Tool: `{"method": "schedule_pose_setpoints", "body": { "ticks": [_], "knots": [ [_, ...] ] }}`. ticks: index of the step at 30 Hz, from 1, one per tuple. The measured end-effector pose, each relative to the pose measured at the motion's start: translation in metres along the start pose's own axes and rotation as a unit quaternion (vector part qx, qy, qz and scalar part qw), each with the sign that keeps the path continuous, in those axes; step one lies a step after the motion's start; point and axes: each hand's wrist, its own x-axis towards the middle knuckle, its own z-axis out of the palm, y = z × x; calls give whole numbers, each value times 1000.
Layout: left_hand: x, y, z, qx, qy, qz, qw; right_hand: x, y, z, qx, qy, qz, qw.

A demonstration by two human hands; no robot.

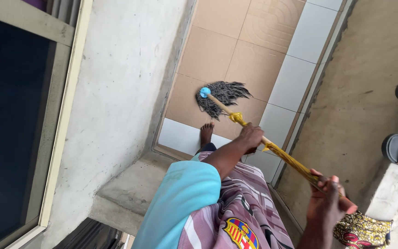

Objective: Mopping a tiled floor on an outdoor balcony and then placing a folded shirt on the ground.

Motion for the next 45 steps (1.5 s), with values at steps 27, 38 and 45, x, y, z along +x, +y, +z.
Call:
{"method": "schedule_pose_setpoints", "body": {
  "ticks": [27,38,45],
  "knots": [
    [-66,-158,6,14,57,-138,989,-51,41,141,-122,-213,-7,969],
    [6,84,104,52,11,97,994,-125,-65,-8,-80,31,-81,993],
    [5,223,142,-75,69,221,970,-160,-91,-53,-168,234,-125,949]
  ]
}}
